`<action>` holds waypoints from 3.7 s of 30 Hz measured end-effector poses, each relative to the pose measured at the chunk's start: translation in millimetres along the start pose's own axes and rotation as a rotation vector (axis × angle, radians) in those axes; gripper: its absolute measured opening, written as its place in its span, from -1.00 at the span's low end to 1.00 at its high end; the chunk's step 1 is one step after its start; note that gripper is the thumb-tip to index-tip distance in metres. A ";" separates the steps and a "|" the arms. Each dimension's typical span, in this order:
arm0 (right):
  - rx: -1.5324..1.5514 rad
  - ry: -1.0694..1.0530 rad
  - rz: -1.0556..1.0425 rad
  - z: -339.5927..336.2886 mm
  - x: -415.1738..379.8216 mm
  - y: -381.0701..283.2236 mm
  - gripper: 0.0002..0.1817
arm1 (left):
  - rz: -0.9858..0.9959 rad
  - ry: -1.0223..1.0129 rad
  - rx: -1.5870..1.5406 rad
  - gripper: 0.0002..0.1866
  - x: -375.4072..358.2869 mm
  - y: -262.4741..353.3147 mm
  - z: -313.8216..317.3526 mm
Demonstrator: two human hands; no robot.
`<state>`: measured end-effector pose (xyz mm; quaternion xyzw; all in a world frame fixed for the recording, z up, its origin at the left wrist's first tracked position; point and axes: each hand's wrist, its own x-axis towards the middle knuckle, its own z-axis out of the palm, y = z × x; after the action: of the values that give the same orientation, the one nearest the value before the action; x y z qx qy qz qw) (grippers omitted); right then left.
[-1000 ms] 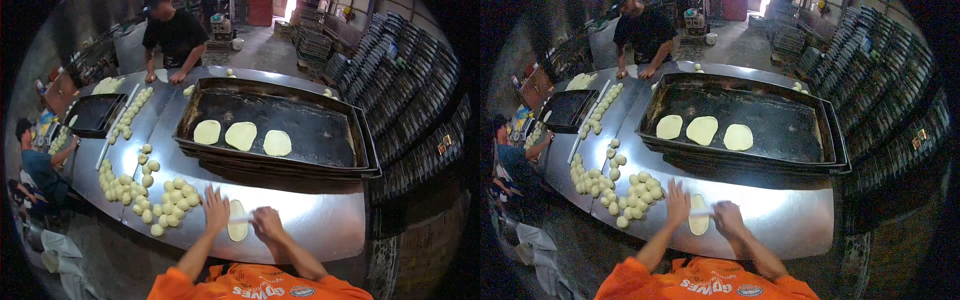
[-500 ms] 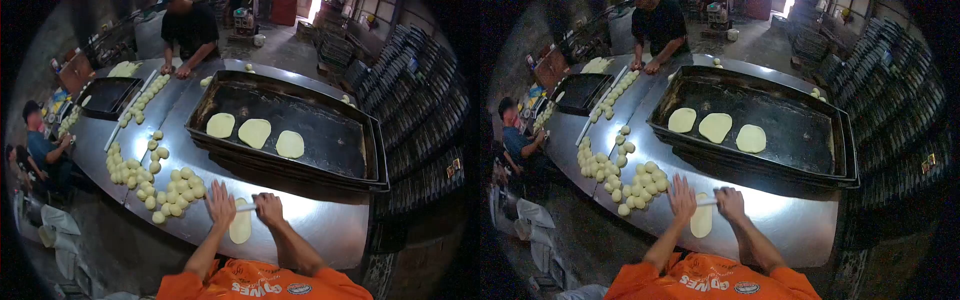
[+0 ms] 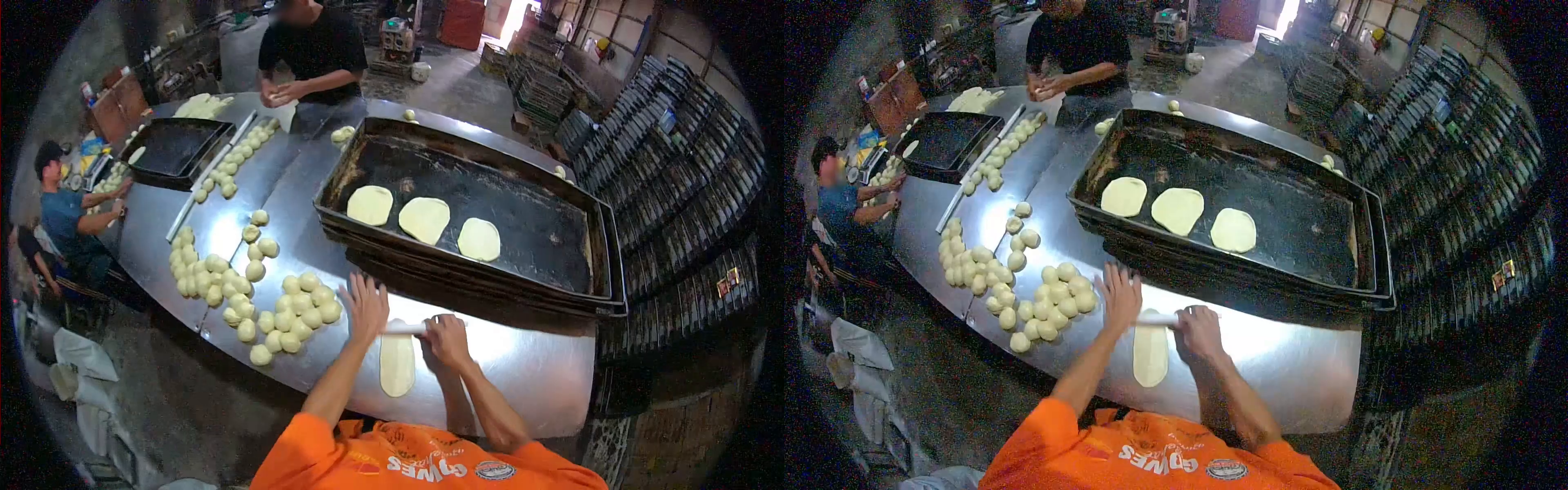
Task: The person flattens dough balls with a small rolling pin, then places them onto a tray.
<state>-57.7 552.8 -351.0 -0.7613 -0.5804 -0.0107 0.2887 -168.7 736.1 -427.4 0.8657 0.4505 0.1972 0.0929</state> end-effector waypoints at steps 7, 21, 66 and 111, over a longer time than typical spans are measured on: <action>0.104 -0.209 0.038 -5.1 -148.7 -9.2 -0.62 | 0.271 -0.262 -0.118 -0.36 -196.0 0.5 -83.7; -0.026 -0.315 0.253 46.3 51.5 54.2 -0.82 | 0.024 0.197 0.123 -0.35 10.1 0.7 -8.4; 1.555 -0.593 0.722 4.4 -45.6 22.8 -0.71 | -0.657 -0.772 -1.751 -0.59 -96.8 -5.0 -76.0; 0.014 -0.010 0.122 21.4 -47.5 57.2 -0.63 | -0.853 0.322 -0.022 -0.55 -162.5 -194.7 -119.4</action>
<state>-29.1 511.7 -410.0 -0.7933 -0.5346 0.0149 0.2911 -448.1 713.7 -427.1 0.5600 0.7734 0.2782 0.1039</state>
